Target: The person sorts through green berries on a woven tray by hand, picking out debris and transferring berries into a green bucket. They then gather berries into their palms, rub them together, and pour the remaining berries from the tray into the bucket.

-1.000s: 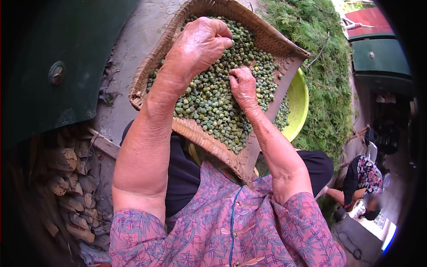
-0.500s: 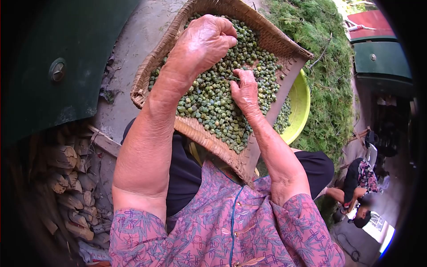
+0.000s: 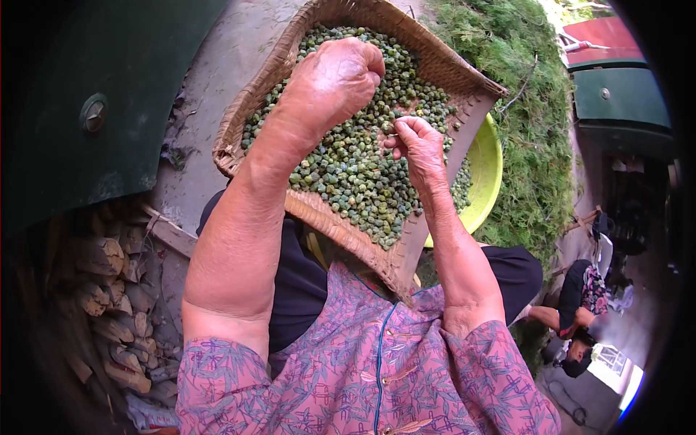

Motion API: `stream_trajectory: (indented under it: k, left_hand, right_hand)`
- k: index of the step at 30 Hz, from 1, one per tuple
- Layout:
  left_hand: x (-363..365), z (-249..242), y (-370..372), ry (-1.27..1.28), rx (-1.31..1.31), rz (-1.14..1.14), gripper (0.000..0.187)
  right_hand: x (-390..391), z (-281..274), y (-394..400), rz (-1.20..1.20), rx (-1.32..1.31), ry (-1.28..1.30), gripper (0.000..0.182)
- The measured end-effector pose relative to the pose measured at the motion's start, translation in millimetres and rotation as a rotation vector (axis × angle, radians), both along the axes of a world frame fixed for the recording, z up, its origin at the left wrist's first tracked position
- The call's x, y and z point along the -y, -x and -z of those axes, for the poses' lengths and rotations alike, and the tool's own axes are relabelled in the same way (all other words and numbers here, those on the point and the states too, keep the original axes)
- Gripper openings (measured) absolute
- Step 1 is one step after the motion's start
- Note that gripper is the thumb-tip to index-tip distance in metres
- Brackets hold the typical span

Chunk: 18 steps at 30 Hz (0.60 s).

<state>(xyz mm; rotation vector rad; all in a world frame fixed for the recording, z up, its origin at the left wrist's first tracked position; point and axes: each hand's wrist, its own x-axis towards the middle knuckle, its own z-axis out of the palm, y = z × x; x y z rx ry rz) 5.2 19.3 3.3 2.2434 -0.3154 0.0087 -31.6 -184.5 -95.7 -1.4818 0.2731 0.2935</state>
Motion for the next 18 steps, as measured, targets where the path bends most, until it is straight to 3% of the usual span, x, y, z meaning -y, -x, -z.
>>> stream_trajectory:
  k: [6,8,10,12,14,16,18]
  left_hand:
    - [12,2,10,-0.080,-0.072,0.177,0.029]
    - [18,-3,17,0.004,-0.045,0.231,0.031]
    - [21,-6,15,0.090,-0.216,0.279,0.022]
    - [22,-6,16,0.110,-0.111,0.203,0.017]
    - [20,-9,17,0.160,-0.170,0.209,0.017]
    - [17,-4,15,0.021,-0.074,0.204,0.019]
    - [15,-1,13,0.063,-0.107,0.223,0.021]
  right_hand:
    - [-9,-39,12,0.002,0.016,-0.182,0.012]
    - [-15,-54,16,0.002,0.042,-0.305,0.013]
    - [-17,-61,16,-0.023,0.095,-0.385,0.015]
    - [-20,-66,17,0.027,0.094,-0.396,0.015]
    - [-17,-65,17,0.019,0.111,-0.370,0.015]
    - [-13,-62,19,0.114,0.099,-0.354,0.015]
    - [-8,-59,21,0.119,0.106,-0.345,0.014]
